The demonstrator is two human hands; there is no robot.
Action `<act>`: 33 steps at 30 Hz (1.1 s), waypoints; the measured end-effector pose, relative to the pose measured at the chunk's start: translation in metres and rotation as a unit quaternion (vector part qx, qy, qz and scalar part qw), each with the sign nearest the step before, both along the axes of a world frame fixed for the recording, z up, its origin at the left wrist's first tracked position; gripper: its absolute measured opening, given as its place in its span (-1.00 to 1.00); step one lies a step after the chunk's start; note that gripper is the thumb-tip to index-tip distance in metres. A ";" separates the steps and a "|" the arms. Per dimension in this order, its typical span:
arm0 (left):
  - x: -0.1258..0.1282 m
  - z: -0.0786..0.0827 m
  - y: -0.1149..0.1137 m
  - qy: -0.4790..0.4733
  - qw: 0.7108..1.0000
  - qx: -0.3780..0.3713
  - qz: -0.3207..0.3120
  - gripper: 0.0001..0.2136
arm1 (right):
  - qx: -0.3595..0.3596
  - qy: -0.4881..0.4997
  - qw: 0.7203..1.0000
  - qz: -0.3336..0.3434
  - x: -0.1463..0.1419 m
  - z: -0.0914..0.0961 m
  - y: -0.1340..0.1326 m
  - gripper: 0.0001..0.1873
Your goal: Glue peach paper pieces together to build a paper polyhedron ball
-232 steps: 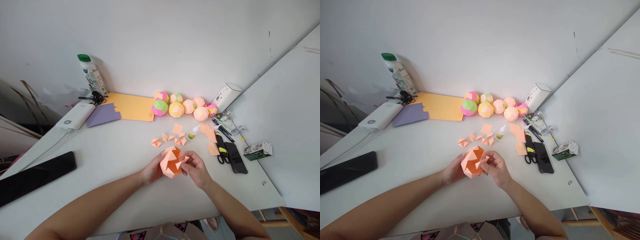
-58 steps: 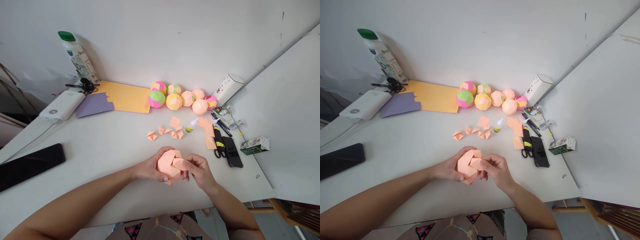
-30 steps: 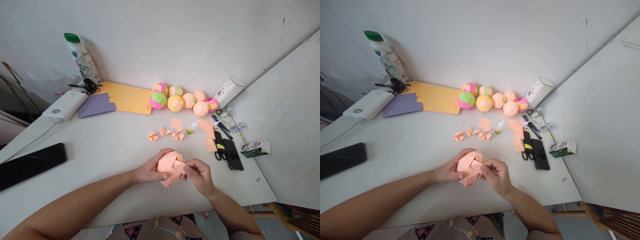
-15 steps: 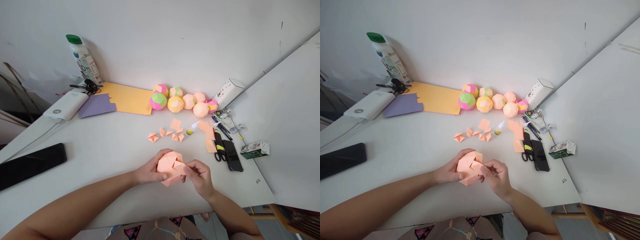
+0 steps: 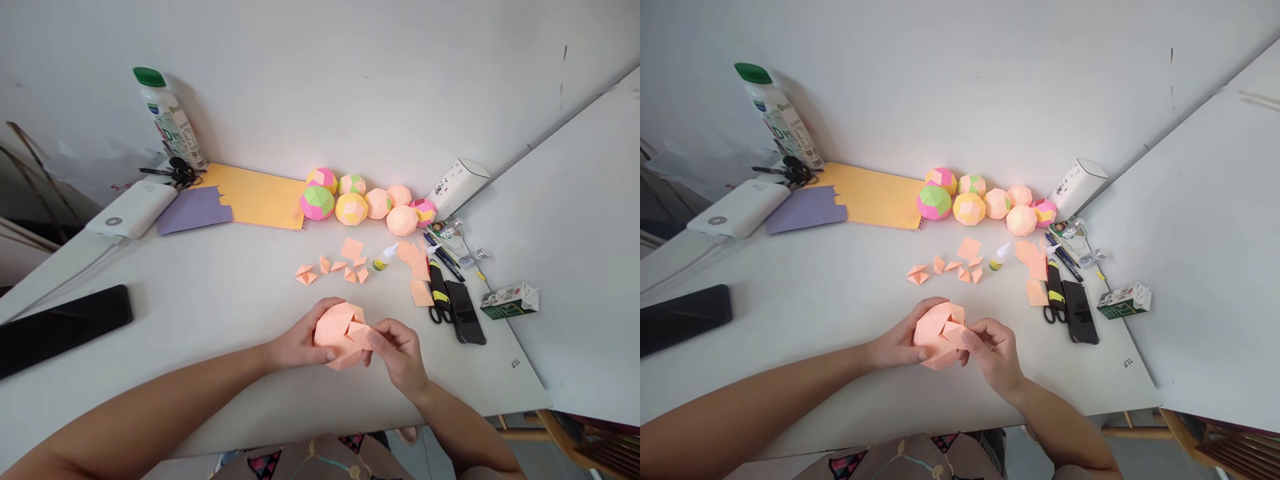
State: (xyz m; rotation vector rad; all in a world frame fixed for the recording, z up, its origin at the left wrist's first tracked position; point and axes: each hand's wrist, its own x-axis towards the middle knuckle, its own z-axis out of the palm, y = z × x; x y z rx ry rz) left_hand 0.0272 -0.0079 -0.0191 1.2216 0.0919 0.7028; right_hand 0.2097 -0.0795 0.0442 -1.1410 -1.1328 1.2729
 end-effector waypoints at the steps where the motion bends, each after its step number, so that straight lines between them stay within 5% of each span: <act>1: 0.000 -0.001 0.000 0.005 1.000 0.006 0.006 -0.33 | -0.001 0.002 1.000 0.002 0.000 0.000 0.000 -0.80; 22: 0.000 -0.009 0.003 0.065 0.968 0.197 0.143 -0.27 | -0.024 -0.073 0.997 0.021 0.002 0.001 0.000 -0.83; 33: -0.001 -0.006 0.003 0.085 0.962 0.214 0.148 -0.25 | -0.036 -0.077 0.996 -0.010 -0.003 0.004 -0.004 -0.78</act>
